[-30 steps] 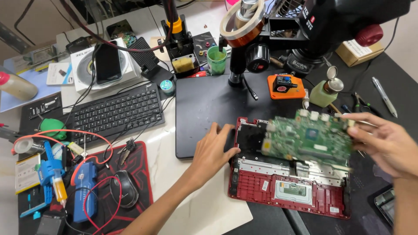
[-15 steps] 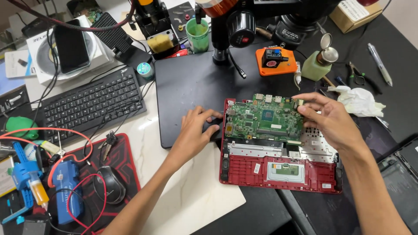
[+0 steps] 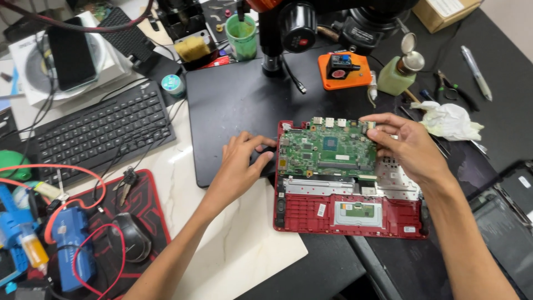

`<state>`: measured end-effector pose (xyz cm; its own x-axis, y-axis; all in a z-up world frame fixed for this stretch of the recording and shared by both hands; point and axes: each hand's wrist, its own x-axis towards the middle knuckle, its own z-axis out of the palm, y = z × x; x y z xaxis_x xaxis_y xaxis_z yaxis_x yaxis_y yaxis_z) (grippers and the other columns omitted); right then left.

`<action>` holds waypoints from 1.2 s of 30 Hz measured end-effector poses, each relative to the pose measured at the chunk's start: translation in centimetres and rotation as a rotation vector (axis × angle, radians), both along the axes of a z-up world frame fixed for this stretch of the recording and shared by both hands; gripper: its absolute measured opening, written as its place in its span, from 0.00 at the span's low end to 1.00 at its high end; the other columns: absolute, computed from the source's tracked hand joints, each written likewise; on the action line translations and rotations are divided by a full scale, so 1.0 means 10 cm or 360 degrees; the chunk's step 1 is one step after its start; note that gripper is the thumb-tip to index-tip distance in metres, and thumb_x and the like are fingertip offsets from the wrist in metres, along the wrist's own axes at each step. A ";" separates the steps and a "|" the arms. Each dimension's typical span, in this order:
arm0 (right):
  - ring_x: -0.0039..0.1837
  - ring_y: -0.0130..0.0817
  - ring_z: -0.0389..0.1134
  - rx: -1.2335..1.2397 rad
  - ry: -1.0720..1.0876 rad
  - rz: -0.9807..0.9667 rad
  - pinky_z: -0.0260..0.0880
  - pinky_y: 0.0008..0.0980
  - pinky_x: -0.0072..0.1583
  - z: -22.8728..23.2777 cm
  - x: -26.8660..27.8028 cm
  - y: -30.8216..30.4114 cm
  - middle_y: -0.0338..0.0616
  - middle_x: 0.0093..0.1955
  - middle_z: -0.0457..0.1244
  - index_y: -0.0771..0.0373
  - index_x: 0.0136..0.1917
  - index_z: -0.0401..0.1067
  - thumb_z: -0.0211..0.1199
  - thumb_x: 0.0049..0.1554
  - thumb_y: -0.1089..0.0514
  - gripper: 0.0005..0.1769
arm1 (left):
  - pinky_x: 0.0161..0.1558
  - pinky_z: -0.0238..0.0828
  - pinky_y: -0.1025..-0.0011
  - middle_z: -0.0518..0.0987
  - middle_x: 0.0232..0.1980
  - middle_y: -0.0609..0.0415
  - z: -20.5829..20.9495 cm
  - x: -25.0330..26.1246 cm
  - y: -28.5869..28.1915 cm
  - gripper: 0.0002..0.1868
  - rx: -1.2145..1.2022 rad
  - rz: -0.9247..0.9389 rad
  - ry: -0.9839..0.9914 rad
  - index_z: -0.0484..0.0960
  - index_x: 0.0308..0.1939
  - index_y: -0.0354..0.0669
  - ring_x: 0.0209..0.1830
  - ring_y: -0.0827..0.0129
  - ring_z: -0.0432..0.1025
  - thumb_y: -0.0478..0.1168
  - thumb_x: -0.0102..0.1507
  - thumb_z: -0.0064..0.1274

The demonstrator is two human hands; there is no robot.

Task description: The person handles a disassembled red laptop, adjusting the motherboard and then flipping the chassis to access the underside. They use a screwdriver to manipulate components and a cloth to wipe the surface of the laptop casing.

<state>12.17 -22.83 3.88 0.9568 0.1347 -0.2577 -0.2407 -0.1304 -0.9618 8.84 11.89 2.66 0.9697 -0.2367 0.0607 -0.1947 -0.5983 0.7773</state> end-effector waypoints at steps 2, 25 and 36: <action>0.45 0.17 0.67 -0.0030 -0.0005 -0.0009 0.66 0.19 0.46 0.01 -0.02 0.00 0.34 0.47 0.69 0.61 0.65 0.74 0.62 0.61 0.58 0.19 | 0.55 0.55 0.64 0.73 0.43 0.54 -0.01 -0.01 0.01 0.13 -0.0017 -0.0019 -0.0028 0.85 0.52 0.49 0.49 0.63 0.65 0.42 0.65 0.54; 0.43 0.17 0.67 -0.0056 -0.0030 0.0018 0.67 0.20 0.44 0.07 -0.02 0.06 0.35 0.45 0.70 0.61 0.63 0.75 0.62 0.61 0.57 0.17 | 0.51 0.59 0.68 0.72 0.43 0.54 0.10 0.00 -0.01 0.14 0.0039 0.0020 0.0106 0.85 0.54 0.50 0.47 0.66 0.63 0.46 0.66 0.54; 0.46 0.17 0.67 -0.0108 -0.0014 0.0045 0.66 0.20 0.46 0.05 -0.02 0.05 0.33 0.47 0.70 0.60 0.63 0.75 0.63 0.60 0.55 0.18 | 0.53 0.59 0.67 0.73 0.42 0.54 0.06 0.00 0.01 0.15 0.0014 0.0008 0.0095 0.86 0.53 0.51 0.47 0.65 0.63 0.47 0.64 0.56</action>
